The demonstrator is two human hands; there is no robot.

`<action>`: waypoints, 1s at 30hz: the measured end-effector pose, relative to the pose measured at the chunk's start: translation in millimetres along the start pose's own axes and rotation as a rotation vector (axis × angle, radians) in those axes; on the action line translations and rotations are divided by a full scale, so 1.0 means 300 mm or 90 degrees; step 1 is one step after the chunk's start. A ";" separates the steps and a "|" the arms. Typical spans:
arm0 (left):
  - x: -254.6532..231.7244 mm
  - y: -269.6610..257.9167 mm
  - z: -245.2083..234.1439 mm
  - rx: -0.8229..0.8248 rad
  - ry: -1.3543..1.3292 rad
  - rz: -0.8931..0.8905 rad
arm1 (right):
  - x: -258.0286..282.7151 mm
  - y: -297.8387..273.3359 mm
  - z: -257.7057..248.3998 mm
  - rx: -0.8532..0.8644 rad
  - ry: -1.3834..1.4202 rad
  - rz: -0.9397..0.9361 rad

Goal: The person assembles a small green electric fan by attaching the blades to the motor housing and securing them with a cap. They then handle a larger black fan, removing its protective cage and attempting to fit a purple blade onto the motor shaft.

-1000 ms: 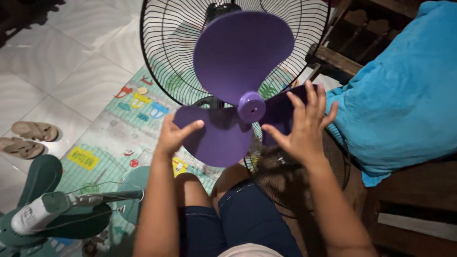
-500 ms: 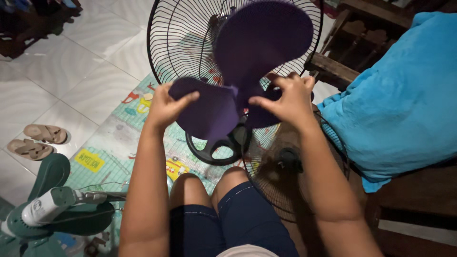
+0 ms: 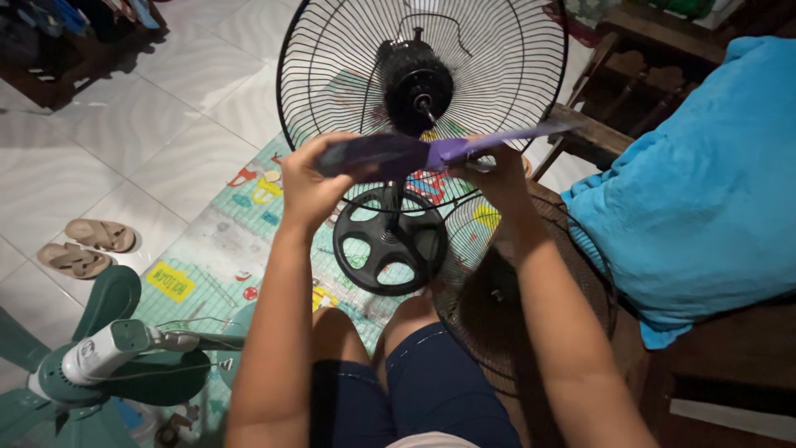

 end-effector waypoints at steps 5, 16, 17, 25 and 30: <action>0.088 -0.115 -0.067 -0.152 -0.058 -0.022 | -0.101 0.020 0.042 0.090 0.117 0.243; 0.337 -0.343 -0.058 -0.382 0.307 0.045 | -0.103 0.129 0.064 0.065 0.018 0.181; 0.366 -0.343 -0.059 -0.379 0.254 0.044 | -0.102 0.132 0.066 0.064 -0.003 0.176; 0.426 -0.454 0.014 -0.483 0.226 0.041 | -0.097 0.170 0.062 0.050 -0.056 0.138; 0.612 -0.470 0.063 -0.394 0.133 -0.200 | -0.143 0.130 0.038 0.089 0.007 0.190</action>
Point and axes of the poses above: each hand's wrist, its own y-axis towards the middle knuckle, its own z-axis out of the palm, x = y × z, the point moved 9 cm from there along y, towards the middle knuckle, and after that the axes turned 15 degrees about -y, right-handed, at the moved point
